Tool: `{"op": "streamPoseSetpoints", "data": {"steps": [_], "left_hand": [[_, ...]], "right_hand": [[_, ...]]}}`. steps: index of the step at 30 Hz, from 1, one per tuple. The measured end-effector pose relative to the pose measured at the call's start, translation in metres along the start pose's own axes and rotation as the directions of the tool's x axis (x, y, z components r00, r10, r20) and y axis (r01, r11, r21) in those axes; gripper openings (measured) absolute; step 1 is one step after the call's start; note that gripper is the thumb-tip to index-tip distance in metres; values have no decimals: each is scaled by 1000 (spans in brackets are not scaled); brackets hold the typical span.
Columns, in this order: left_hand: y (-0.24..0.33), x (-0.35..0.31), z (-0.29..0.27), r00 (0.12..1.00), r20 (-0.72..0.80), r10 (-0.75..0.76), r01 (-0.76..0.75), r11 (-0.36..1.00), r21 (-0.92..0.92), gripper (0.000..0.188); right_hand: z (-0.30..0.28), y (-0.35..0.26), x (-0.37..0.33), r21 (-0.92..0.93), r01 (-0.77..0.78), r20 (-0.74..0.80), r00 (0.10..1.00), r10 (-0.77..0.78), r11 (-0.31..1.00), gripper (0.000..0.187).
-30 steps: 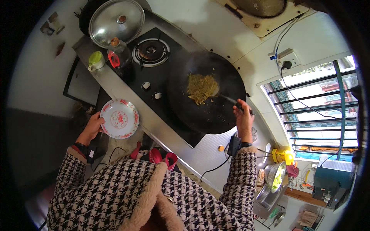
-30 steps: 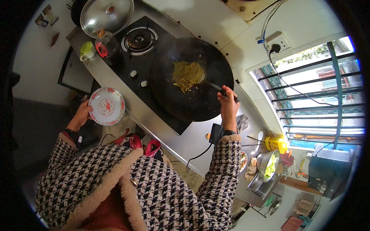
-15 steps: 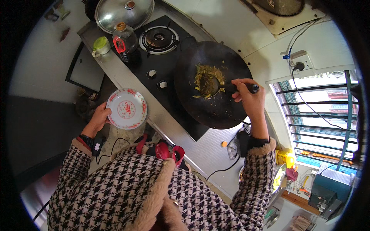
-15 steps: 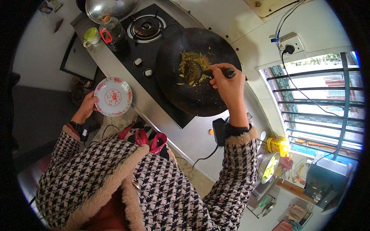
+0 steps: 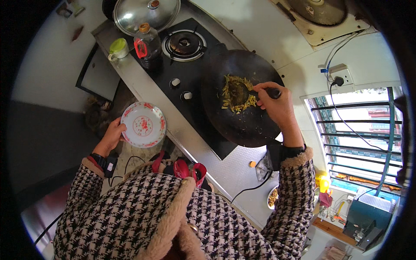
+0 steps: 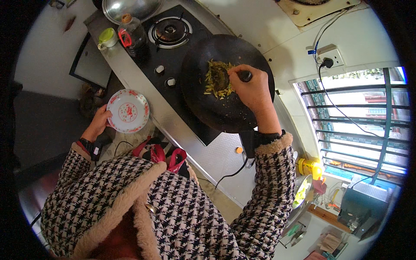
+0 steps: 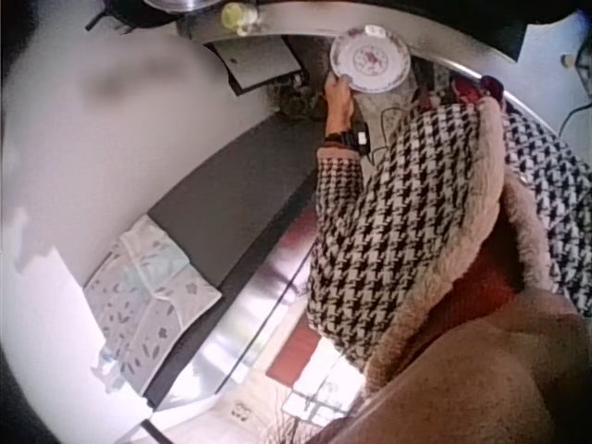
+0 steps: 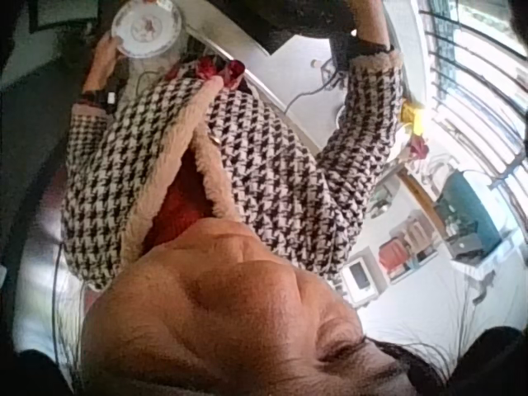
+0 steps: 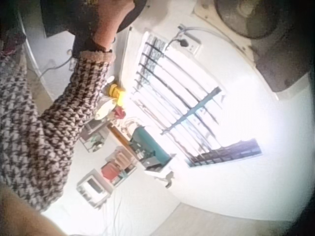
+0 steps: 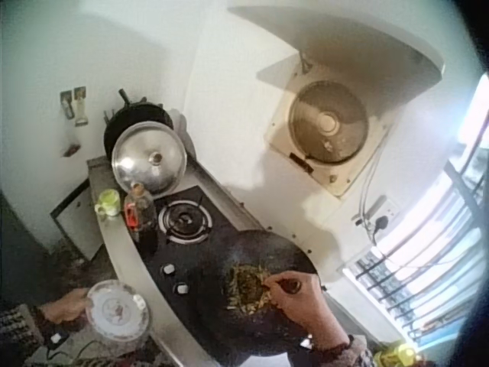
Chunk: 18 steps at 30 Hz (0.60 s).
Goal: The person stir-fries noodles in a wok, then transfers them to a plate. They wash the wok and a pot, wipe the counter, and place the cleaned wok back on the stove. Finally, they add a small amount of pre-cooked food from a plate into the wok.
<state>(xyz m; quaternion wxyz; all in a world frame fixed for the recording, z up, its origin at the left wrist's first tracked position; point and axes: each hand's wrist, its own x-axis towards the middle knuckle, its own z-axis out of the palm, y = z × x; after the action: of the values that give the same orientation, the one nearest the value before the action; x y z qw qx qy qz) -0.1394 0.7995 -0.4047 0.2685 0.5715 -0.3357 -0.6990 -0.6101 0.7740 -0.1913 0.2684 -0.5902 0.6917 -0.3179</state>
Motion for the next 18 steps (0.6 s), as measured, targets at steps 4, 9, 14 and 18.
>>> {"op": "streamPoseSetpoints", "data": {"steps": [4,9,14,18], "left_hand": [[0,-3,2,1000,17,-16,16,1000,-3,48],[3,-5,4,1000,14,-13,13,1000,-3,47],[3,-4,5,1000,4,-23,23,999,-32,48],[0,0,1,1000,17,-16,17,1000,-4,49]], "right_hand": [[5,-1,-4,-50,-17,111,994,23,999,15],[6,-4,-5,-35,34,72,997,-32,999,17],[6,-7,-6,-34,106,148,984,-100,994,16],[5,-8,-7,-34,124,85,989,-121,992,16]]}}
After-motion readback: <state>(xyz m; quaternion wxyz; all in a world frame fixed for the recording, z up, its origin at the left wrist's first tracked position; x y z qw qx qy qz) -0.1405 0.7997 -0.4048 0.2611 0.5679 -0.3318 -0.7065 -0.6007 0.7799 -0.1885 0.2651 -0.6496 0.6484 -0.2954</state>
